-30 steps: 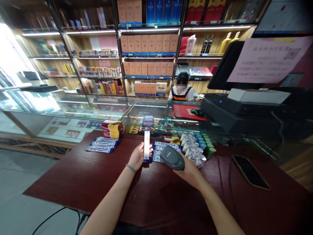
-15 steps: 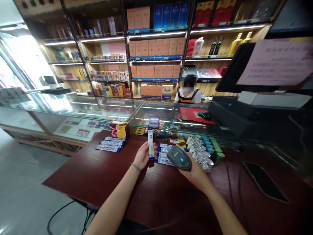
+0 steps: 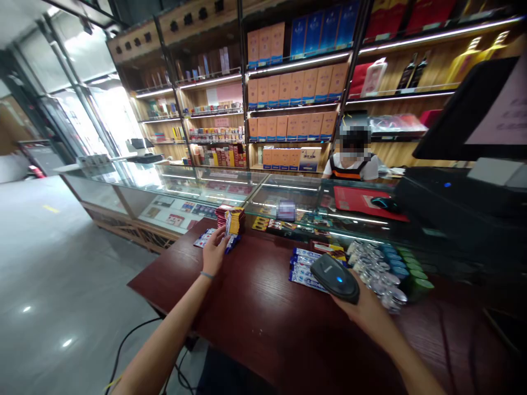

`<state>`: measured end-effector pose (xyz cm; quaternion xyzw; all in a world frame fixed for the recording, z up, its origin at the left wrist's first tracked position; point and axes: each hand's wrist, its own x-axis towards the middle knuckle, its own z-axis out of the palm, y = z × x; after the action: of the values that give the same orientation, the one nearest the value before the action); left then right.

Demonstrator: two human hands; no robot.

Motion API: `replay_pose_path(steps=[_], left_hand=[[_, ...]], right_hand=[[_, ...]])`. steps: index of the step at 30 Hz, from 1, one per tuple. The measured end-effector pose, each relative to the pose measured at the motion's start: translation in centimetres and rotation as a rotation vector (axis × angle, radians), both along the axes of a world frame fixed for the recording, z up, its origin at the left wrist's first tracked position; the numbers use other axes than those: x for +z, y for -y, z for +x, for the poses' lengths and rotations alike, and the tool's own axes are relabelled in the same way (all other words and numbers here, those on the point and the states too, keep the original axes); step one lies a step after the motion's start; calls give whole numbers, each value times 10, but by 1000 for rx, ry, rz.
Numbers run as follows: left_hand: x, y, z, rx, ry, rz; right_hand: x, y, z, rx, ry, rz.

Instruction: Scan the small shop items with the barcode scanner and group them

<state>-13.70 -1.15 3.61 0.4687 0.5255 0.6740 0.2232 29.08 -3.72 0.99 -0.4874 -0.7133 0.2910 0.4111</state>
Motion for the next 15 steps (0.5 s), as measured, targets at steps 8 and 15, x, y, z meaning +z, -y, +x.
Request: replay_pose_path(steps=[8,15], left_hand=[[-3,17,-81,-61,-581,-124],[-24,2,-117,-150,-908,-199]], right_hand=[[5,3,-6,-17,14,8],[16,11,-14,-59,8,20]])
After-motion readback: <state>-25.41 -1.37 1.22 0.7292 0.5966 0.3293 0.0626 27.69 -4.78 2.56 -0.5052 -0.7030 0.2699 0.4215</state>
